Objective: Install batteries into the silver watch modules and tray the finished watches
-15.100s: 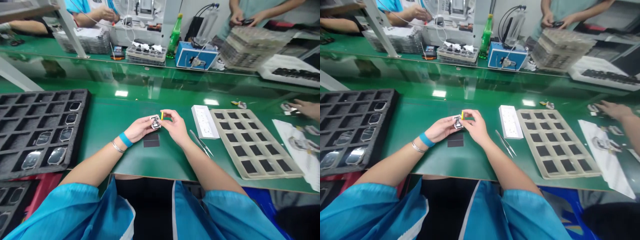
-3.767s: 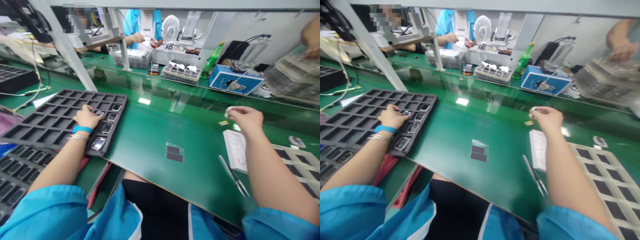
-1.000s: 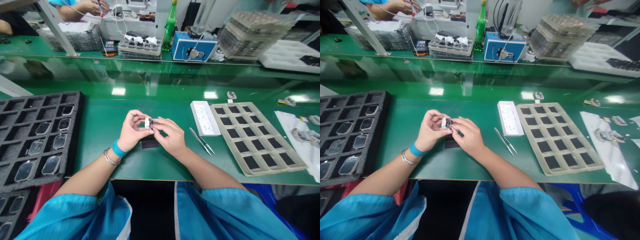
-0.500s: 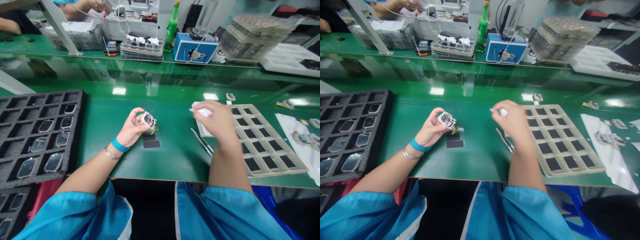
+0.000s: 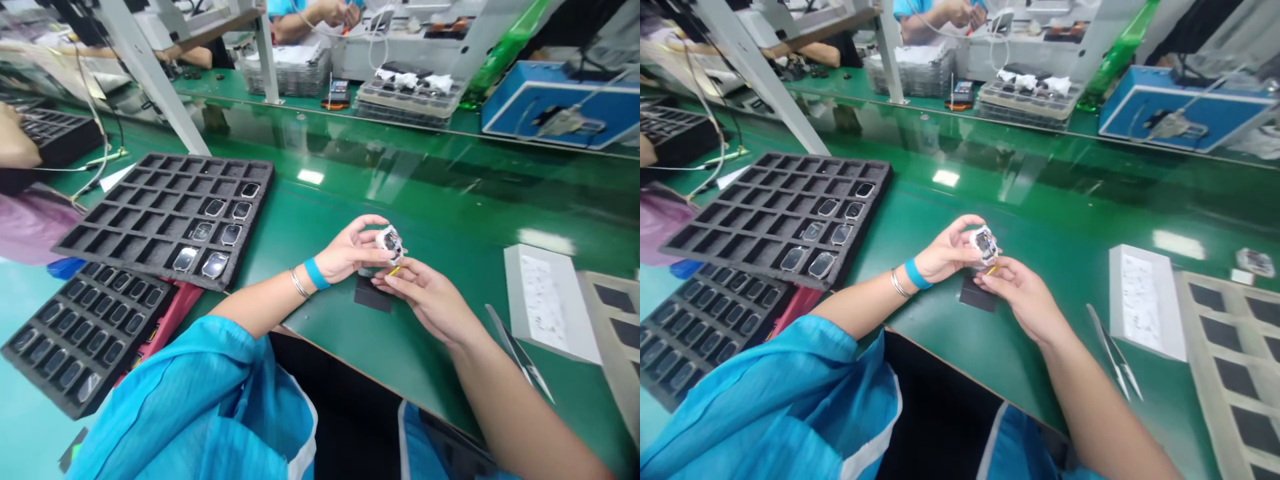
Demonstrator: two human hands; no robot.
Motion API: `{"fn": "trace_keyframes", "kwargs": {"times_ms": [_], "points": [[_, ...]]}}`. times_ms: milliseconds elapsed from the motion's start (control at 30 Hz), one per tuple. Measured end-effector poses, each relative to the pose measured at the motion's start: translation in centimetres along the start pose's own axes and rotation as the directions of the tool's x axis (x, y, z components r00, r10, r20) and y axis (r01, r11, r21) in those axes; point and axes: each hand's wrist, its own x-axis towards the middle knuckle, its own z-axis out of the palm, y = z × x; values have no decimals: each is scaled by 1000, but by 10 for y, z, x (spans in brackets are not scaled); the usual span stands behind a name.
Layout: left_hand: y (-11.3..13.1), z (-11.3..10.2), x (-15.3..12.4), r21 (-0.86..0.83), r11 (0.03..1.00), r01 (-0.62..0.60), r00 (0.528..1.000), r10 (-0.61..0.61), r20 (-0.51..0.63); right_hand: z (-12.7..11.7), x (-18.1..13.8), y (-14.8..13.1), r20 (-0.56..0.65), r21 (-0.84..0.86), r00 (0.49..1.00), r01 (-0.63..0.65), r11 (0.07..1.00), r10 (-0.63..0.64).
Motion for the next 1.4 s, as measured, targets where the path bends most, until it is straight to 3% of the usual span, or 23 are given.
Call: {"fn": "trace_keyframes", "kwargs": {"times_ms": [67, 167, 333, 533, 633, 767, 833, 900, 1033, 1133, 1233, 1400], "points": [[4, 1, -1, -4, 1000, -1, 1000, 1, -13, -2, 0, -3, -53, 103, 999, -7, 995, 12], [8, 2, 0, -12, 1000, 16, 1000, -16, -17, -9, -3, -9, -167, 183, 983, 104, 978, -73], [6, 1, 0, 23, 984, 174, 984, -175, 42, -13, -4, -10, -316, 35, 881, 381, 924, -352], [0, -3, -1, 105, 897, 430, 894, -439, 93, -14, -10, -8, -182, -346, 798, 496, 797, -575], [-4, -2, 1, 121, 885, 450, 885, -460, 68, -14, -11, -6, -117, -527, 757, 501, 687, -642], [-10, 7, 1, 173, 899, 402, 914, -405, -21, -12, -6, -1, -70, -654, 734, 478, 587, -675], [-12, 13, 1, 203, 899, 389, 921, -377, -95, -11, -2, 3, -76, -660, 734, 470, 586, -674], [-12, 15, 2, 222, 894, 388, 919, -358, -165, -11, 3, 9, -125, -605, 751, 461, 650, -648], [-4, 8, 6, 200, 910, 364, 916, -312, -251, -15, 10, 16, -206, -533, 837, 338, 776, -506], [4, -1, 8, 153, 926, 344, 916, -295, -273, -18, 9, 18, -76, -744, 903, 231, 627, -423], [5, -7, 9, 131, 912, 389, 905, -351, -241, -18, 7, 22, 20, -882, 915, 206, 423, -404], [-5, -10, 10, 150, 891, 428, 897, -398, -195, -23, 8, 30, 68, -894, 893, 253, 370, -446]]}}
